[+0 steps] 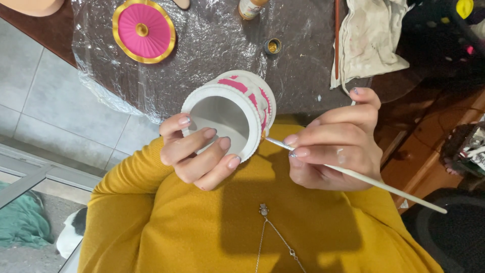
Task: Painting a gold design on a small decorative cup using a fine paintbrush
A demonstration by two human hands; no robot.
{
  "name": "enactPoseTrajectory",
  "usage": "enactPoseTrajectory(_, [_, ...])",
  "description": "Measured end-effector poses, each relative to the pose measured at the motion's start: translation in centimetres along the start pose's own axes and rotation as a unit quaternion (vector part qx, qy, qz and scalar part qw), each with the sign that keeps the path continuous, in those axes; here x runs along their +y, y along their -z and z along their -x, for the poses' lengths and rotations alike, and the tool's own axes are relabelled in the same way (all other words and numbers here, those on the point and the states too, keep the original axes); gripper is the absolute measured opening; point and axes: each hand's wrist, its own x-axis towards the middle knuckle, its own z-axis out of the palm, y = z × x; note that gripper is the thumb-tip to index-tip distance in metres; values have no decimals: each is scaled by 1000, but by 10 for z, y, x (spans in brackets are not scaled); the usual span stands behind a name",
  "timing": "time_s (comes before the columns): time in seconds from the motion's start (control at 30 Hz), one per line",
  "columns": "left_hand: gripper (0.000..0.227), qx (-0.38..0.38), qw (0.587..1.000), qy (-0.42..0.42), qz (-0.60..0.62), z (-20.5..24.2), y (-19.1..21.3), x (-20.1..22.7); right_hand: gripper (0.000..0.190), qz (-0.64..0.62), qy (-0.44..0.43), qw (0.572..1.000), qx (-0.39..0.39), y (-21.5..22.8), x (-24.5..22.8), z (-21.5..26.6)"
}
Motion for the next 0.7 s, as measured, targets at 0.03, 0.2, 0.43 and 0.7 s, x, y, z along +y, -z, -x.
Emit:
enactPoseTrajectory(0.03, [20,0,1000,0,0,0,1,0,13,0,0,1000,0,0,0,0])
enactPoseTrajectory(0.2, [20,-24,1000,3,1,1,5,1,13,2,1,1000,-2,0,0,1])
enactPoseTrajectory(0.43, [19,-25,1000,-1,-1,2,4,1,14,13,7,1000,28,-5,0,2])
enactPoseTrajectory(0.7, [19,-27,1000,-5,5,2,6,0,15,21,10,999,42,-9,-2,2])
